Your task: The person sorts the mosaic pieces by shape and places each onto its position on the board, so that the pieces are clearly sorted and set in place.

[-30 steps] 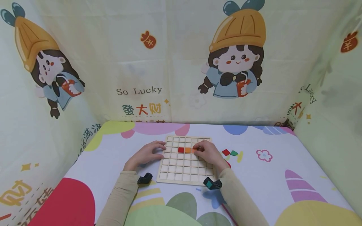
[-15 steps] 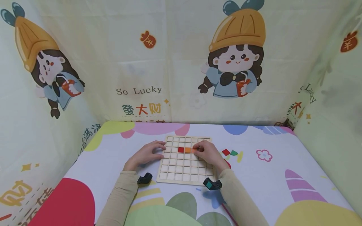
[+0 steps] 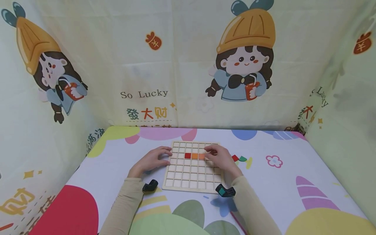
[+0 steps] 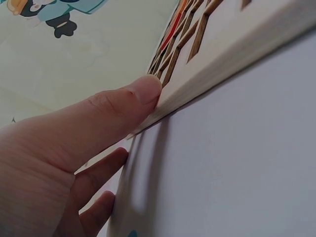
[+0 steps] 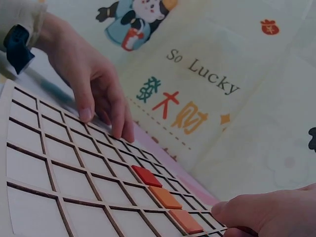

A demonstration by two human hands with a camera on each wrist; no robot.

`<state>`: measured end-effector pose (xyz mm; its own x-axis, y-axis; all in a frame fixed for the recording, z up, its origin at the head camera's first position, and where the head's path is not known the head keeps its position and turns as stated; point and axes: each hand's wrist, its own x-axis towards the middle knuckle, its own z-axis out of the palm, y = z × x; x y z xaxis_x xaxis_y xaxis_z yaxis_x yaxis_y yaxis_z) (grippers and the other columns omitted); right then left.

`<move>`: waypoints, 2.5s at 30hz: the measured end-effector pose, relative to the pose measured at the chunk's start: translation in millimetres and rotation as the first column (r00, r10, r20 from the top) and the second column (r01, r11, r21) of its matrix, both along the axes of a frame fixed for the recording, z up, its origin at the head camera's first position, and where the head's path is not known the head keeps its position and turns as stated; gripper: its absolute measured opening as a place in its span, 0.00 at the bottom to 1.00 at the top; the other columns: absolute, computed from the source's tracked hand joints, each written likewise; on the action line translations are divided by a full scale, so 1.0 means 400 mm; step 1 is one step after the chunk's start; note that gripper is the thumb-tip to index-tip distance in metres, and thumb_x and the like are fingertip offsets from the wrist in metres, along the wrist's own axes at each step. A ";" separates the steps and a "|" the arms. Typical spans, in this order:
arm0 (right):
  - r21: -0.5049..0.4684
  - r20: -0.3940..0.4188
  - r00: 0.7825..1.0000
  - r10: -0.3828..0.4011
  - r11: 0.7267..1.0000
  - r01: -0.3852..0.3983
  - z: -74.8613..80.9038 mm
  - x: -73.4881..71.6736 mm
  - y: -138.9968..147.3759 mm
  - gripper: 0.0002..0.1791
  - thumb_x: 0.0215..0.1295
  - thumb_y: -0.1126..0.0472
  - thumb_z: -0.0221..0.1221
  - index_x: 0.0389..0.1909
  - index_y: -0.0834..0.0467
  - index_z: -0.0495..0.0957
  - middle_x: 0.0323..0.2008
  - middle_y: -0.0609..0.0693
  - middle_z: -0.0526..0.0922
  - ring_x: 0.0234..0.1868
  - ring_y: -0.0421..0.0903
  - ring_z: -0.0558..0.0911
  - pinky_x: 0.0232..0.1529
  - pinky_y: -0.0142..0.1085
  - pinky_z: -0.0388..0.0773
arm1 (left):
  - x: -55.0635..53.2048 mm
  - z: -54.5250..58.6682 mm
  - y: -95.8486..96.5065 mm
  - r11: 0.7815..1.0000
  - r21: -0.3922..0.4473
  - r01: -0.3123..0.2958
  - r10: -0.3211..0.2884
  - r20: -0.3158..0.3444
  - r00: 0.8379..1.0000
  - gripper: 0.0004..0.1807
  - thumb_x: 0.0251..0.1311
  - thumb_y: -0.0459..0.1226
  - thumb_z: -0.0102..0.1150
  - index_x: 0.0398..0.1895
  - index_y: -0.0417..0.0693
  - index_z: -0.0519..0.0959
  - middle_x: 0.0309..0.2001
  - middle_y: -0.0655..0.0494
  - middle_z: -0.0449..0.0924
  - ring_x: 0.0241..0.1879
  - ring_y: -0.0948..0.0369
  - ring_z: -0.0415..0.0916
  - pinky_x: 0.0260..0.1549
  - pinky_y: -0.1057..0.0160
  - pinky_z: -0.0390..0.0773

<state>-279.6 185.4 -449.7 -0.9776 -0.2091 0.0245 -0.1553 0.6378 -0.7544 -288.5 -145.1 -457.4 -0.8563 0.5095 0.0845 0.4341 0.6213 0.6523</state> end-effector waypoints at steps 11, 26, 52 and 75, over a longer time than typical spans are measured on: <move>0.027 -0.040 0.999 0.003 1.000 -0.002 0.022 0.039 0.080 0.21 0.69 0.49 0.59 0.57 0.56 0.79 0.53 0.53 0.81 0.52 0.52 0.79 0.49 0.46 0.77 | 0.001 0.001 0.002 1.000 0.008 -0.001 0.001 0.000 1.000 0.19 0.56 0.38 0.70 0.50 0.44 0.82 0.64 0.52 0.72 0.66 0.54 0.65 0.66 0.54 0.64; 0.090 0.161 0.986 -0.034 0.996 0.020 0.065 0.088 0.224 0.25 0.68 0.44 0.58 0.56 0.58 0.79 0.49 0.52 0.82 0.48 0.50 0.76 0.50 0.48 0.76 | 0.000 0.002 0.001 1.000 0.016 -0.009 0.009 0.010 1.000 0.18 0.56 0.38 0.70 0.50 0.44 0.82 0.64 0.52 0.72 0.66 0.54 0.65 0.66 0.54 0.64; 0.097 0.180 0.969 -0.172 0.983 0.156 0.025 0.057 0.276 0.34 0.67 0.41 0.57 0.65 0.61 0.71 0.61 0.65 0.73 0.58 0.61 0.71 0.53 0.51 0.77 | -0.010 0.006 -0.002 1.000 0.019 -0.010 0.009 0.026 1.000 0.18 0.56 0.38 0.70 0.50 0.45 0.82 0.64 0.53 0.71 0.67 0.54 0.64 0.67 0.54 0.64; 0.203 -0.062 0.994 -0.093 0.974 0.104 -0.009 0.063 0.245 0.24 0.61 0.56 0.67 0.54 0.64 0.79 0.46 0.59 0.80 0.44 0.53 0.76 0.45 0.47 0.79 | -0.003 -0.001 0.000 1.000 0.012 -0.006 0.006 0.007 1.000 0.18 0.56 0.38 0.70 0.50 0.44 0.82 0.64 0.53 0.71 0.67 0.54 0.65 0.67 0.54 0.64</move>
